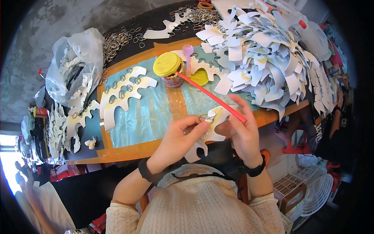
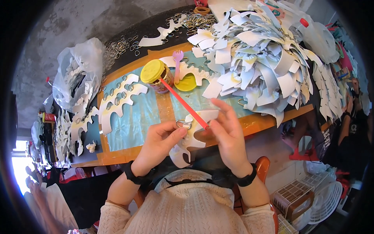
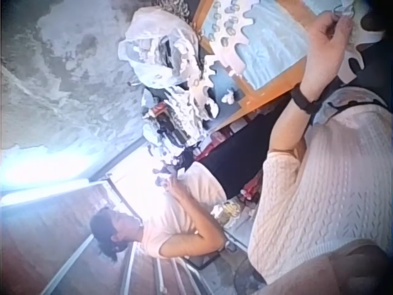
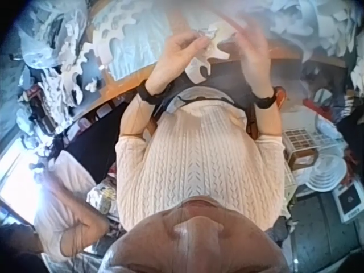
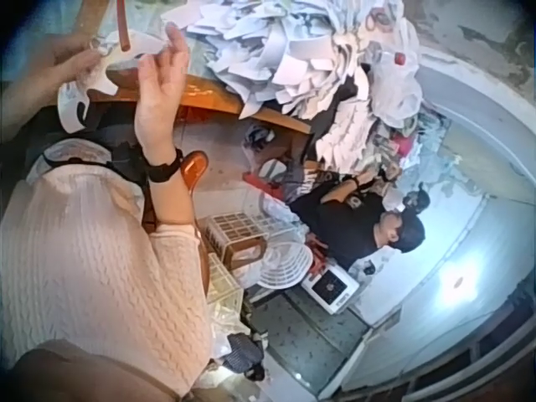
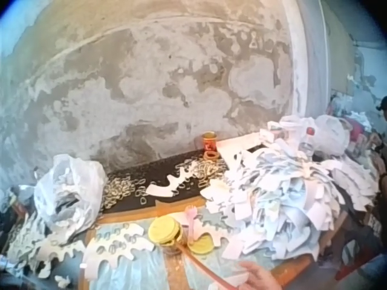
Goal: Assembling metal rings into pre-cut white shoe material pieces and organizing them on the table.
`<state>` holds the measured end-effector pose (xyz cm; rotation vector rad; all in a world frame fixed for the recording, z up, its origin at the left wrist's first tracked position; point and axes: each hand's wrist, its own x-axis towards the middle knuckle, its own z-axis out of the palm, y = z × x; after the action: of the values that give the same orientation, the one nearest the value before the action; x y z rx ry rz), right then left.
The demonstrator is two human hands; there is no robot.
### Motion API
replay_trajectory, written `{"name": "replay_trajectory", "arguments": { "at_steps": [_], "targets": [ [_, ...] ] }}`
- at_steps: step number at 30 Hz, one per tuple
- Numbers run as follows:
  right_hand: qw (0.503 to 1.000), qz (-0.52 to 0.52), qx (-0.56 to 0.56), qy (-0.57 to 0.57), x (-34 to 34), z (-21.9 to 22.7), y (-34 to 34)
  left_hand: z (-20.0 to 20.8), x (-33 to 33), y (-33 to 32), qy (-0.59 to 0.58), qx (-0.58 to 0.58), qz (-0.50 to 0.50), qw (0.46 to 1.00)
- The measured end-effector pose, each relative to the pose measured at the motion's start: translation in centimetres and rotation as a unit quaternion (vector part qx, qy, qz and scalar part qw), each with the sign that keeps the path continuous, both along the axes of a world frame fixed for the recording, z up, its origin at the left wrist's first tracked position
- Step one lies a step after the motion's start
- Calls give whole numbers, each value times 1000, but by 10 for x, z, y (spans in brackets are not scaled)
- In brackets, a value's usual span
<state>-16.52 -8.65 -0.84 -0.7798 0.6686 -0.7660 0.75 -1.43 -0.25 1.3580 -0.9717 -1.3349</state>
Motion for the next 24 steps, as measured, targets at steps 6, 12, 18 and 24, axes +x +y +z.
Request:
{"name": "replay_trajectory", "arguments": {
  "at_steps": [6, 12, 18, 24],
  "targets": [
    [671, -148, -680, 257, -20, -14, 10, 12, -7, 1, -291, -125, 16, 948],
    [554, -103, -780, 272, -3, 5, 2, 15, -15, 7, -385, -184, -27, 904],
    [491, -79, -823, 272, -6, 11, 0, 15, -14, 7, -346, -160, -30, 924],
    [482, -30, -823, 298, -7, 14, -5, 11, -14, 6, -366, -189, -47, 910]
  ]
}}
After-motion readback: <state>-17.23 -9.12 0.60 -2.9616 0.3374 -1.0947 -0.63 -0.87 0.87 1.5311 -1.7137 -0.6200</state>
